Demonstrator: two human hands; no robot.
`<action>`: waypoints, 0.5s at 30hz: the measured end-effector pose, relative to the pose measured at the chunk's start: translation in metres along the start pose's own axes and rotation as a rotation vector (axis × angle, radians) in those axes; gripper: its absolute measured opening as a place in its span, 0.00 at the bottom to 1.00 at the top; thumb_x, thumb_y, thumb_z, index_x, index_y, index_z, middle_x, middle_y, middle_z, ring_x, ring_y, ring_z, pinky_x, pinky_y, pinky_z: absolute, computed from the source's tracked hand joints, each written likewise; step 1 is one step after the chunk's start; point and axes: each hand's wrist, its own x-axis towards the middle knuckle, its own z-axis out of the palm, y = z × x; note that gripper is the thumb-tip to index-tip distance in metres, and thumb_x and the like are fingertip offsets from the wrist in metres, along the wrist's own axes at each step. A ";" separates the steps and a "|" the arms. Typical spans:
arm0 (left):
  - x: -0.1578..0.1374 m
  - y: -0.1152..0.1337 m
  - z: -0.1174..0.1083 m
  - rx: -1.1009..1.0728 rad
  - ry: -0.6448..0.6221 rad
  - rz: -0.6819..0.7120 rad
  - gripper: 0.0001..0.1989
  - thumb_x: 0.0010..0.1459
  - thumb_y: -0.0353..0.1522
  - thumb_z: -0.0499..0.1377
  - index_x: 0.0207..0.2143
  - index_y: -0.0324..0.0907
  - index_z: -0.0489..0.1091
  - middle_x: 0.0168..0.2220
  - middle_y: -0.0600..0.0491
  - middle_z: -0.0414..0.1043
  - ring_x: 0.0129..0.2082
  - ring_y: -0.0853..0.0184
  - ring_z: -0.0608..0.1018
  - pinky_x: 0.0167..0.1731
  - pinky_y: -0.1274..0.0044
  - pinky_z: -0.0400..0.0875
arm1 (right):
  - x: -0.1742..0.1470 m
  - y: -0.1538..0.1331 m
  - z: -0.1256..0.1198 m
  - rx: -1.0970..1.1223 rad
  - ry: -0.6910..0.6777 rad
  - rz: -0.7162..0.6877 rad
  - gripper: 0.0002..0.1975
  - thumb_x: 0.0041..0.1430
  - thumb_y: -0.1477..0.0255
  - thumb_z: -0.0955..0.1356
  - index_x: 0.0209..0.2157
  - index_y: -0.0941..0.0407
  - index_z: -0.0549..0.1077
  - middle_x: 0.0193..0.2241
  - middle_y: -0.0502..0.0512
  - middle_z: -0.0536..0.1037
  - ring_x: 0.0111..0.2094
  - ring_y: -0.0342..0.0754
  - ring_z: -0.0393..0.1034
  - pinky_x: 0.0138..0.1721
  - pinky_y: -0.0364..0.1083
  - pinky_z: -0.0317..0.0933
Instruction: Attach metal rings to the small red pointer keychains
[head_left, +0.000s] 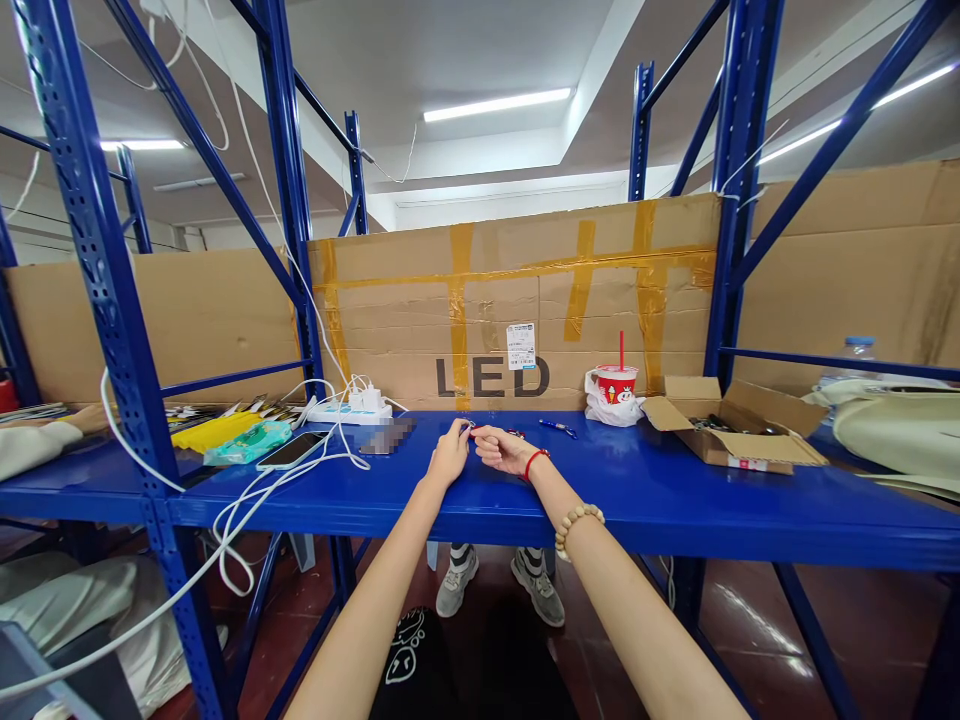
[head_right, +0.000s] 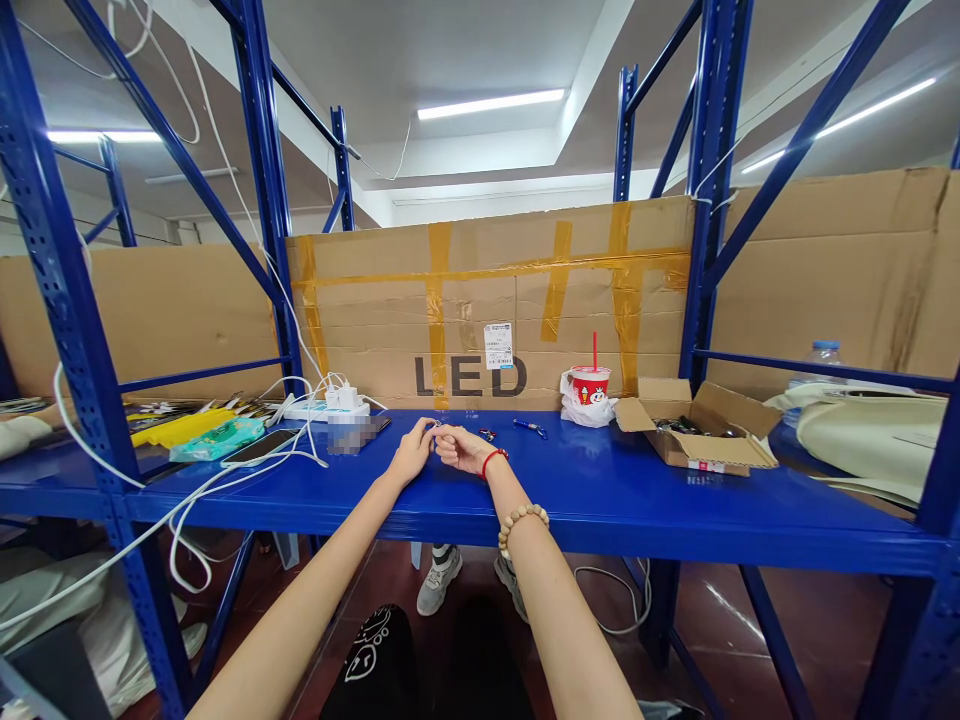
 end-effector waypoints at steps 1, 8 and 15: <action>0.000 0.000 0.000 0.004 0.001 0.004 0.13 0.62 0.35 0.42 0.45 0.42 0.60 0.30 0.53 0.67 0.32 0.69 0.69 0.33 0.79 0.59 | 0.001 0.000 -0.001 0.010 0.006 -0.007 0.21 0.51 0.72 0.67 0.13 0.62 0.52 0.10 0.47 0.52 0.13 0.34 0.44 0.13 0.36 0.40; 0.001 -0.007 0.001 0.012 0.004 0.054 0.15 0.58 0.29 0.42 0.47 0.41 0.59 0.38 0.51 0.69 0.36 0.66 0.71 0.34 0.77 0.61 | 0.009 0.004 -0.011 -0.008 0.044 -0.028 0.11 0.46 0.73 0.70 0.32 0.63 0.70 0.30 0.52 0.70 0.18 0.31 0.52 0.16 0.33 0.50; 0.002 -0.010 0.002 -0.004 0.001 0.047 0.17 0.53 0.27 0.44 0.46 0.42 0.60 0.39 0.52 0.69 0.37 0.65 0.71 0.33 0.77 0.61 | 0.008 0.006 -0.009 -0.101 0.019 -0.031 0.12 0.41 0.73 0.73 0.30 0.64 0.73 0.34 0.54 0.71 0.20 0.30 0.54 0.17 0.33 0.53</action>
